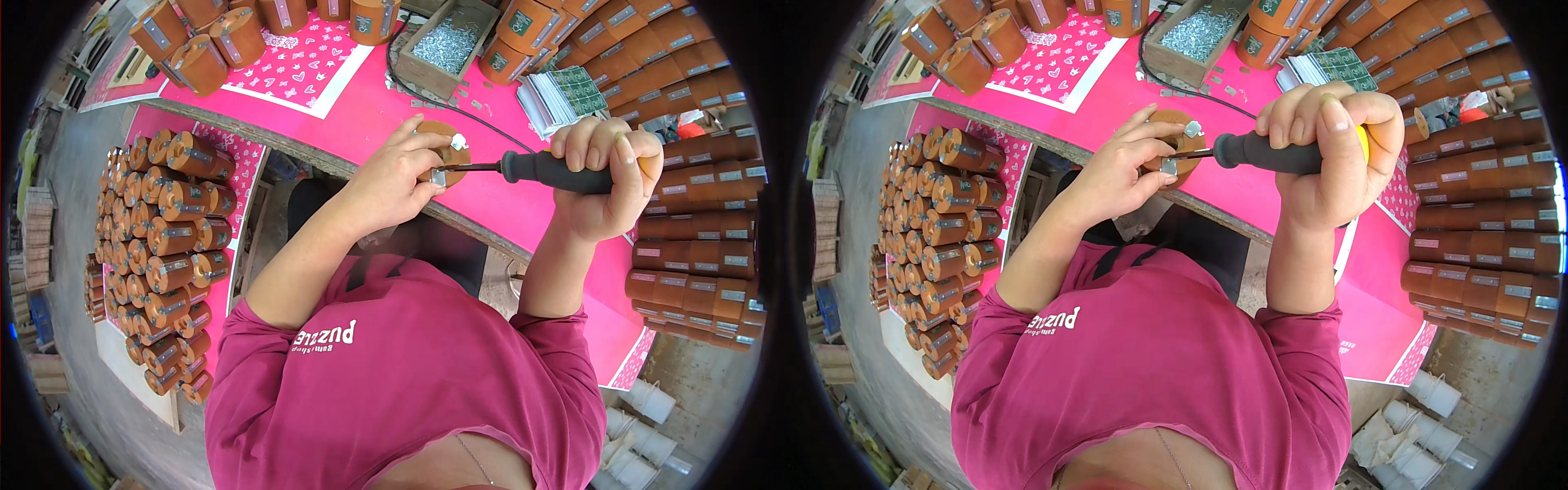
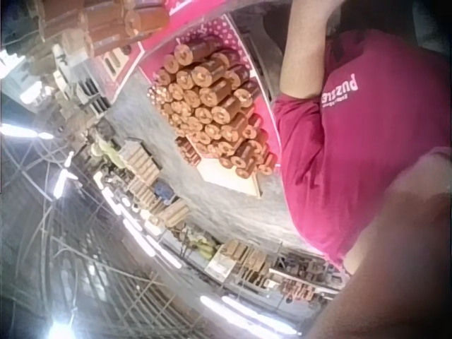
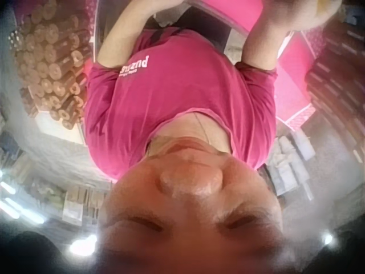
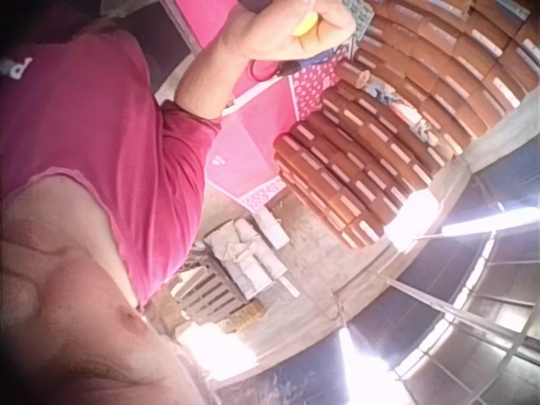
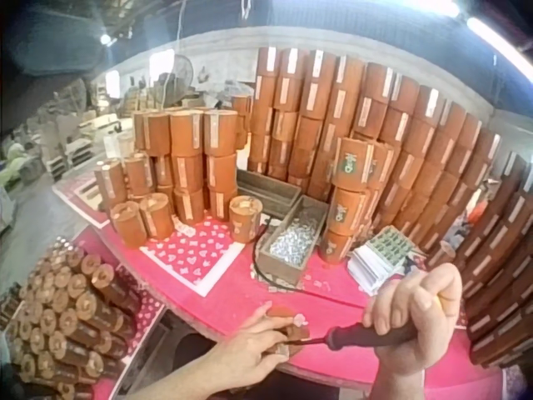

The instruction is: Applying stickers and screwing metal components onto circular wooden parts.

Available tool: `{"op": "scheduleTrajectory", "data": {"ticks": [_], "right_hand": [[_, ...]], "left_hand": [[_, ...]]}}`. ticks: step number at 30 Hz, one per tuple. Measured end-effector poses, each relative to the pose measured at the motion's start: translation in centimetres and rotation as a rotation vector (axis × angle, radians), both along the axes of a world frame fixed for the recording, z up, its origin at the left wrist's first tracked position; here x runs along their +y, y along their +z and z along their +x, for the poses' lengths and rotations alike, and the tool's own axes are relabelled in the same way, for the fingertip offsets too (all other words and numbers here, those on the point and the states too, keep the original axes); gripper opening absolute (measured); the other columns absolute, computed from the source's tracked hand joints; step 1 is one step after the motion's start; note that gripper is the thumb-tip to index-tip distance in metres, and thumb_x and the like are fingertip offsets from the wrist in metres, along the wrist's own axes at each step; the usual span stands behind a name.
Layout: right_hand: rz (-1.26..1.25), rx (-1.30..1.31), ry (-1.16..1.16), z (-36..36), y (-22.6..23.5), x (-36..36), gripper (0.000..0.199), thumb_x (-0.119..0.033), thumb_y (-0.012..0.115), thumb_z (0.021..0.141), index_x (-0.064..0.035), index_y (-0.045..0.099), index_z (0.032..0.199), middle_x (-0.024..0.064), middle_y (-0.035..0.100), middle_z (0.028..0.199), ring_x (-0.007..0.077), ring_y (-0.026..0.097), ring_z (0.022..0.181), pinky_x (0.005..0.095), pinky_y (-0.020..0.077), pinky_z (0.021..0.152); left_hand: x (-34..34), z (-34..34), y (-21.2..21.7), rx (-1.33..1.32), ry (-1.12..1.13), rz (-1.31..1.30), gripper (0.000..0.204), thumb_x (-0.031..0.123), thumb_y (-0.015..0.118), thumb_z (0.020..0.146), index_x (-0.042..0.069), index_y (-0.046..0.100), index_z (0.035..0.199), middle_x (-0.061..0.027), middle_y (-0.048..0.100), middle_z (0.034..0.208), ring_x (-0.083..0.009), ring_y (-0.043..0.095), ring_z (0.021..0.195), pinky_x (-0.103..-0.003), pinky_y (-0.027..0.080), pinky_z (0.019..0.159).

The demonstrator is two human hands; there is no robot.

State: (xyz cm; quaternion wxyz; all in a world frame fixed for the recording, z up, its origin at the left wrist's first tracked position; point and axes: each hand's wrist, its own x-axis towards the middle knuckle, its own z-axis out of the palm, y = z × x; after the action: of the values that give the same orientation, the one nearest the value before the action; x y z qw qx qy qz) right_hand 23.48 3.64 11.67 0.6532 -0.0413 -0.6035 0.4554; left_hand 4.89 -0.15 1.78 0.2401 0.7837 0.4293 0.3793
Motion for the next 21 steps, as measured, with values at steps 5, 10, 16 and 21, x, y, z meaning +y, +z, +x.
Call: {"op": "scheduleTrajectory", "data": {"ticks": [5,10,16,21], "right_hand": [[0.006,-0.032,0.015,-0.3,0.5,0.1,0.005,0.001,0.041,0.082,-0.004,0.041,0.083,0.0096,0.045,0.061,0.018,0.046,0.05,0.0332,0.0454,0.047],[0.001,-0.068,0.022,-0.7,0.6,-0.1,0.005,0.001,0.041,0.082,-0.0039,0.04,0.083,0.0101,0.046,0.061,0.0178,0.046,0.05,0.0331,0.0453,0.047],[-0.011,-0.162,0.065,-1.3,1.7,0.0,0.007,0.004,0.042,0.079,-0.0019,0.04,0.08,0.0098,0.047,0.062,0.017,0.046,0.051,0.0318,0.0441,0.047],[-0.103,-0.582,-0.132,-3.2,4.1,-1.0,0.005,0.002,0.04,0.075,-0.0015,0.041,0.078,0.0104,0.045,0.068,0.018,0.046,0.064,0.0345,0.0457,0.061]], "left_hand": [[0.1,0.1,-0.1,-0.007,0.004,0.018,0.023,0.006,0.066,0.067,-0.001,0.056,0.086,-0.0117,0.053,0.117,-0.0388,0.034,0.121,-0.043,0.031,0.099],[0.1,0.1,-0.2,-0.005,0.008,-0.001,0.022,0.006,0.065,0.067,-0.001,0.056,0.086,-0.0116,0.052,0.117,-0.0386,0.034,0.122,-0.043,0.032,0.099],[0.0,0.1,-0.3,-0.004,0.012,0.014,0.023,0.006,0.067,0.065,-0.001,0.056,0.084,-0.0114,0.053,0.117,-0.0381,0.035,0.121,-0.042,0.032,0.099],[0.2,0.3,-0.4,-0.029,0.029,0.006,0.022,0.006,0.068,0.064,-0.002,0.057,0.081,-0.0118,0.054,0.114,-0.0371,0.037,0.12,-0.041,0.032,0.099]]}}
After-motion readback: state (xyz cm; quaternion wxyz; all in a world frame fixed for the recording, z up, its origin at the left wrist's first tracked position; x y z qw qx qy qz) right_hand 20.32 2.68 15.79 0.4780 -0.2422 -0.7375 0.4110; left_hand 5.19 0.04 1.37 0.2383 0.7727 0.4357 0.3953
